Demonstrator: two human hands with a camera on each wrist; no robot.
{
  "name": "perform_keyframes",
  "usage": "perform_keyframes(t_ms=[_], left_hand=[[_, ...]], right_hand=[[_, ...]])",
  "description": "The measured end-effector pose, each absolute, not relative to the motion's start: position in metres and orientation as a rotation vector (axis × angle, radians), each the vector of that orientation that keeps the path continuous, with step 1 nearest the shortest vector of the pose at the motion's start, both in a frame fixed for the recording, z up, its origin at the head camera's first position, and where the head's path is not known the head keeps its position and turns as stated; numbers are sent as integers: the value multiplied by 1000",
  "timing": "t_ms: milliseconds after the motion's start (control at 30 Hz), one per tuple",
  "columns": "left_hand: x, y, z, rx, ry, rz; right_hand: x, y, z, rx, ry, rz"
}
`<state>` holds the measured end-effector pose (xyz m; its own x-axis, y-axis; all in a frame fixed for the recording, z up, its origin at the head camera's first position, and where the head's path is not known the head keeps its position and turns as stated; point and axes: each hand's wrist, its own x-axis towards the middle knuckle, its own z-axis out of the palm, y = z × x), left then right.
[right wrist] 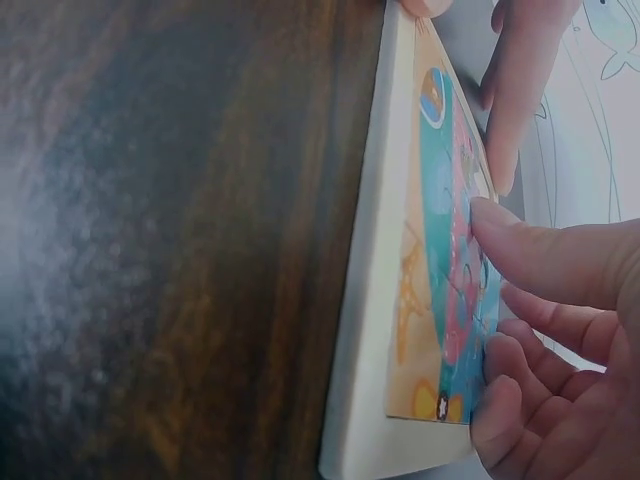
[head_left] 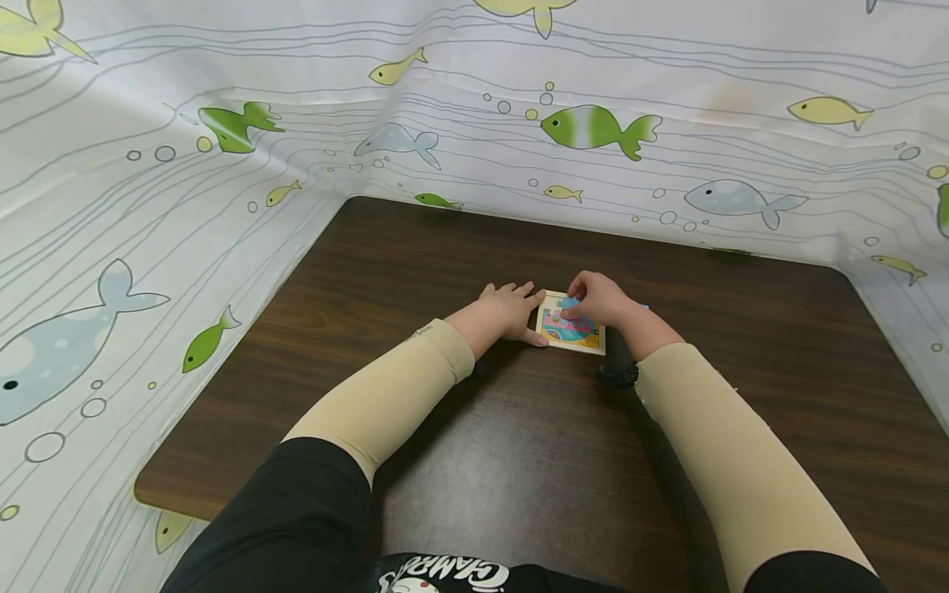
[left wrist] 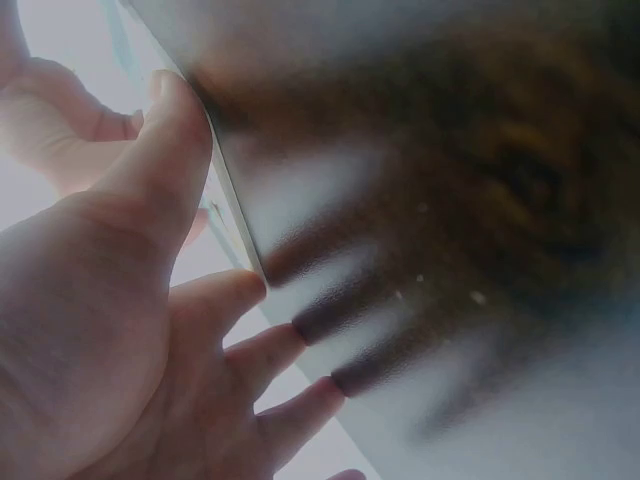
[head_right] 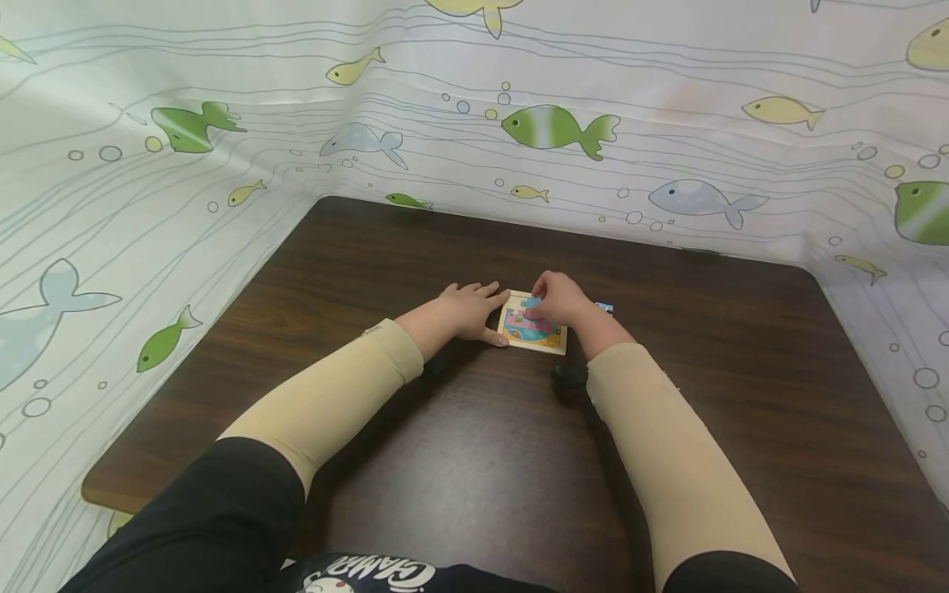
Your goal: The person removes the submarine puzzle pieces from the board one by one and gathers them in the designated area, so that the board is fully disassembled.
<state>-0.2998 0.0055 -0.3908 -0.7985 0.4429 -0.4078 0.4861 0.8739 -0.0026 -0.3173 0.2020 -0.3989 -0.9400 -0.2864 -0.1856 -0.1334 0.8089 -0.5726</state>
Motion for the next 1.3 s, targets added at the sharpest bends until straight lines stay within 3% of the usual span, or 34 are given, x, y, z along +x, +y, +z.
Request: perform_keyframes(t_ms=[600, 1300], left_hand=[[-300, 8, -391, 672, 2655, -122], [-302, 8, -396, 658, 2659, -122]], right_hand=[[-319, 205, -400, -274, 2755, -860], [-318, 218, -402, -224, 2670, -1241]])
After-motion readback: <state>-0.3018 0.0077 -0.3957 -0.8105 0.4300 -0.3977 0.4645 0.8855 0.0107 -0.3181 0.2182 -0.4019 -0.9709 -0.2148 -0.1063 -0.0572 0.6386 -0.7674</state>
